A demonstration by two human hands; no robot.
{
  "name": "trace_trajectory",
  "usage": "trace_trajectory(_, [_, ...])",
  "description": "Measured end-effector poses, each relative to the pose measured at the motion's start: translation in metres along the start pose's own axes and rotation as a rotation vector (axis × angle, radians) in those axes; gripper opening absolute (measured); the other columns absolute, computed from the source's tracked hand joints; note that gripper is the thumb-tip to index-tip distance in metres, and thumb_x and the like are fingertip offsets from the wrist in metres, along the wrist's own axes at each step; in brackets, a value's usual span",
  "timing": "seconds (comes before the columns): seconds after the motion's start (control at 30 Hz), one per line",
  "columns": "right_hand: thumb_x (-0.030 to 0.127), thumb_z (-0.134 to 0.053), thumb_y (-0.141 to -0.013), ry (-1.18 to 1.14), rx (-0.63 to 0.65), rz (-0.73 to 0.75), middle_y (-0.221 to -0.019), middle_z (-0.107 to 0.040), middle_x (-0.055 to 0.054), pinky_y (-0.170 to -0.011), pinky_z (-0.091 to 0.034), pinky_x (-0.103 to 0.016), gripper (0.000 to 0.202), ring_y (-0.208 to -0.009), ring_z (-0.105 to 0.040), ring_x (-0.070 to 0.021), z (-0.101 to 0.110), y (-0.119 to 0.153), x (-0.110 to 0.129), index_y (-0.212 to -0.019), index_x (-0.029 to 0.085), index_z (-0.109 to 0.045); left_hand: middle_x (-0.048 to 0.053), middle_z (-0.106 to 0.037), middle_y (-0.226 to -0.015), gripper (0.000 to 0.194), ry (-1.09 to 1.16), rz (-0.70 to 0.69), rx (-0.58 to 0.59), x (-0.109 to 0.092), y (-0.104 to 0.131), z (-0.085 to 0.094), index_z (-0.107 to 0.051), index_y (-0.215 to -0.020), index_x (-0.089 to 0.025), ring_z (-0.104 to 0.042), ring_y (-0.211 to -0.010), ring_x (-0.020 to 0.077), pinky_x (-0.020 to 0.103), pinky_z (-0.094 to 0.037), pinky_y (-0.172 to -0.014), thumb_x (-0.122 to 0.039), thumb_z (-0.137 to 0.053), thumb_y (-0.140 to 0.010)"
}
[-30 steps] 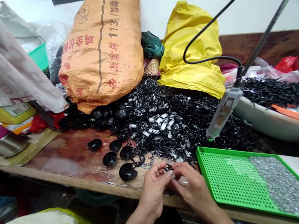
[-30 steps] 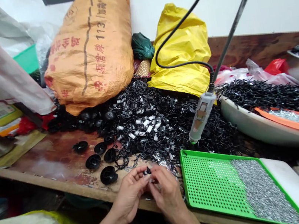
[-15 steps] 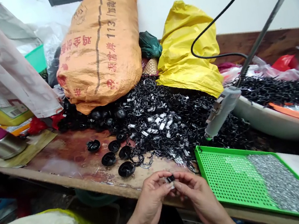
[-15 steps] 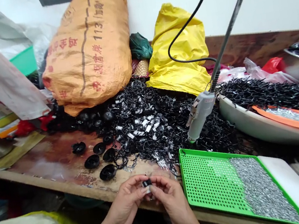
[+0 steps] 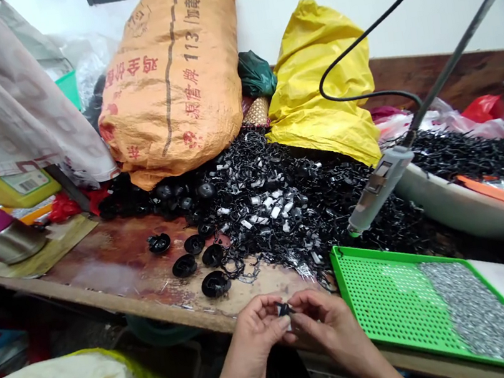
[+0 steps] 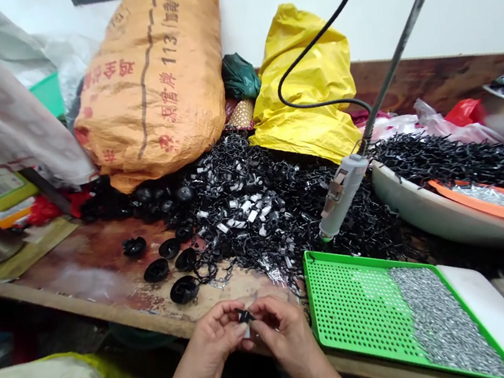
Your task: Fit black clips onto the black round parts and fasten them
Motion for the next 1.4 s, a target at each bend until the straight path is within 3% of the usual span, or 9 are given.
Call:
trace_trajectory(0.23, [0.008,-0.050,-0.067,0.168,0.101,0.075,-0.061,-0.055,0.002,-0.054,-0.037,-0.020,0.012,-0.057,-0.049,-0.0106,-0.005,0.005,0.013,-0.073,0.017,-0.056,0.002,-0.060,-0.073,0.029,-0.159,0.048,0.000,0.006,0.001,0.005,-0.055,-0.083,-0.014,-0.050,-0.068,0.0130,0.024,-0.040,-0.061,-0.008,-0.063,-0.056])
trace_trajectory(0.43, [0.010,-0.051,-0.067,0.272,0.175,0.103,-0.060,-0.057,0.001,-0.055,-0.037,-0.020,0.011,-0.058,-0.051,-0.0116,-0.001,0.001,0.016,-0.066,0.018,-0.059,-0.001,-0.057,-0.064,0.029,-0.314,0.007,-0.015,0.003,-0.005,0.004,-0.060,-0.073,-0.014,-0.048,-0.062,0.0117,0.021,-0.035,-0.056,0.000,-0.061,-0.048])
trace_trajectory(0.67, [0.012,-0.050,-0.071,0.343,0.187,0.158,-0.064,-0.058,-0.001,-0.054,-0.038,-0.021,0.017,-0.059,-0.053,-0.0123,0.005,0.000,0.019,-0.075,0.020,-0.065,0.000,-0.056,-0.060,0.024,-0.188,0.074,-0.017,0.006,-0.004,-0.004,-0.063,-0.074,-0.014,-0.047,-0.053,0.0099,0.022,-0.036,-0.053,-0.008,-0.064,-0.051])
trace_trajectory(0.8, [0.017,-0.048,-0.074,0.468,0.265,0.148,-0.065,-0.059,0.000,-0.055,-0.038,-0.020,0.016,-0.061,-0.053,-0.0116,0.016,-0.010,0.024,-0.073,0.020,-0.064,0.000,-0.057,-0.059,0.020,-0.118,0.082,-0.018,0.005,-0.007,-0.006,-0.063,-0.073,-0.012,-0.048,-0.051,0.0095,0.024,-0.039,-0.055,-0.010,-0.063,-0.053])
trace_trajectory(0.93, [0.016,-0.045,-0.075,0.928,0.122,0.046,-0.066,-0.058,-0.002,-0.056,-0.034,-0.022,0.016,-0.064,-0.054,-0.0137,0.039,-0.037,0.014,-0.066,0.018,-0.059,0.001,-0.058,-0.065,0.024,-0.091,0.037,-0.128,0.007,-0.015,0.000,-0.060,-0.077,-0.013,-0.050,-0.052,0.0090,0.024,-0.040,-0.055,-0.008,-0.060,-0.054])
trace_trajectory(1.0, [0.014,-0.045,-0.073,1.033,0.071,0.009,-0.067,-0.058,-0.005,-0.055,-0.032,-0.024,0.016,-0.065,-0.054,-0.0167,0.042,-0.049,0.005,-0.063,0.016,-0.057,0.001,-0.058,-0.067,0.023,-0.088,0.013,-0.147,0.008,-0.018,0.001,-0.059,-0.077,-0.012,-0.050,-0.053,0.0091,0.023,-0.040,-0.053,-0.008,-0.059,-0.054])
trace_trajectory(1.13, [0.011,-0.041,-0.074,1.101,0.053,-0.015,-0.067,-0.058,-0.009,-0.051,-0.028,-0.024,0.017,-0.061,-0.055,-0.0182,0.035,-0.060,-0.008,-0.065,0.014,-0.055,0.001,-0.057,-0.067,0.023,-0.085,0.007,-0.157,0.009,-0.019,0.000,-0.058,-0.077,-0.013,-0.050,-0.055,0.0098,0.022,-0.041,-0.052,-0.009,-0.059,-0.054])
trace_trajectory(1.4, [0.015,-0.037,-0.078,1.034,0.075,0.032,-0.071,-0.053,-0.002,-0.057,-0.030,-0.021,0.016,-0.066,-0.050,-0.0123,0.045,-0.062,-0.006,-0.067,0.017,-0.049,0.000,-0.055,-0.070,0.022,-0.025,-0.008,-0.153,0.009,-0.020,0.003,-0.054,-0.079,-0.013,-0.052,-0.054,0.0092,0.024,-0.041,-0.054,-0.011,-0.059,-0.057])
Point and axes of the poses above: each hand's wrist, its own y-axis away from the middle knuckle, its own z-axis out of the back of the hand, x = y × z, the point moved 6 cm from there along -y, towards the middle knuckle
